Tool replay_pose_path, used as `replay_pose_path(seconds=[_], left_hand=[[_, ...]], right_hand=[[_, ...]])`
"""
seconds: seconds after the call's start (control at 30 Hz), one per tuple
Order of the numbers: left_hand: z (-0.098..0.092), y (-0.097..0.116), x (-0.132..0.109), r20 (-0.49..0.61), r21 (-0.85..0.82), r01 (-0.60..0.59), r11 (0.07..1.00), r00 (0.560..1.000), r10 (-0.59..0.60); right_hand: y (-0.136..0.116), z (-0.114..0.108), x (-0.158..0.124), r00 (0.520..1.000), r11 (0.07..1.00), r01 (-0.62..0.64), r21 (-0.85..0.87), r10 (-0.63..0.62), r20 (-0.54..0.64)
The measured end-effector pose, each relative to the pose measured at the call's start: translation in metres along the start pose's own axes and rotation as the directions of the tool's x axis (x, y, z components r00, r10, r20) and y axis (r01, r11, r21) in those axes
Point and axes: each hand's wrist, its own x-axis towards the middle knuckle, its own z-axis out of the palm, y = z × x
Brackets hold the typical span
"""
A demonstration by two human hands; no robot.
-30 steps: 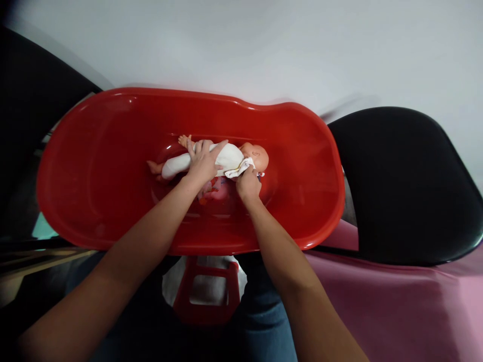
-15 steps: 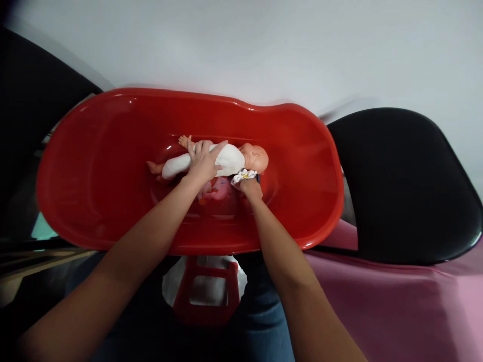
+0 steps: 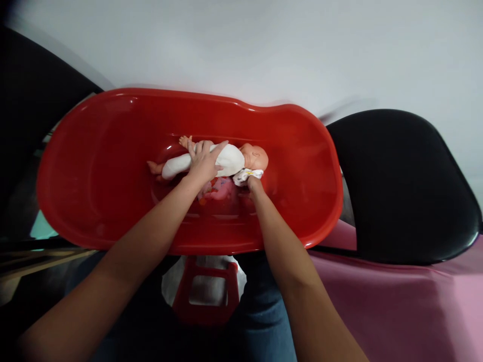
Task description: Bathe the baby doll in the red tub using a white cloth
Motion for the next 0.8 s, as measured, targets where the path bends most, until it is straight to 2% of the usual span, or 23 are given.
replay_pose_path(seconds=[0.07, 0.13, 0.23, 0.3, 0.4, 0.53, 0.67, 0.8], left_hand=[[0.001, 0.000, 0.000, 0.001, -0.003, -0.001, 1.000, 1.000, 0.001], [0.001, 0.000, 0.001, 0.005, -0.008, 0.005, 1.000, 1.000, -0.005], [0.001, -0.001, 0.001, 0.011, -0.019, 0.012, 1.000, 1.000, -0.011], [0.002, -0.001, 0.001, 0.014, -0.027, 0.011, 1.000, 1.000, -0.011], [0.002, -0.001, 0.002, 0.023, -0.033, 0.010, 0.999, 1.000, -0.009], [0.003, -0.001, 0.001, 0.013, -0.025, 0.015, 1.000, 1.000, -0.014], [0.004, -0.002, 0.001, 0.006, -0.015, 0.010, 1.000, 1.000, -0.010], [0.004, -0.002, 0.000, 0.008, -0.014, 0.003, 1.000, 1.000, -0.003]], right_hand=[[-0.008, -0.008, 0.000, 0.998, 0.990, -0.036, 0.133, 0.042, -0.037], [-0.014, -0.013, -0.001, 0.994, 0.936, -0.015, 0.351, 0.052, -0.095], [-0.019, -0.015, -0.003, 0.992, 0.724, 0.050, 0.687, 0.045, -0.120], [-0.021, -0.013, -0.006, 0.992, 0.630, 0.077, 0.773, 0.029, -0.122], [-0.024, -0.010, -0.011, 0.985, 0.591, 0.120, 0.797, 0.027, -0.168], [-0.028, -0.002, -0.011, 0.972, 0.628, 0.160, 0.762, 0.033, -0.231], [-0.026, 0.002, -0.003, 0.953, 0.768, 0.145, 0.624, 0.061, -0.296], [-0.017, -0.008, 0.005, 0.899, 0.847, 0.112, 0.520, 0.137, -0.417]])
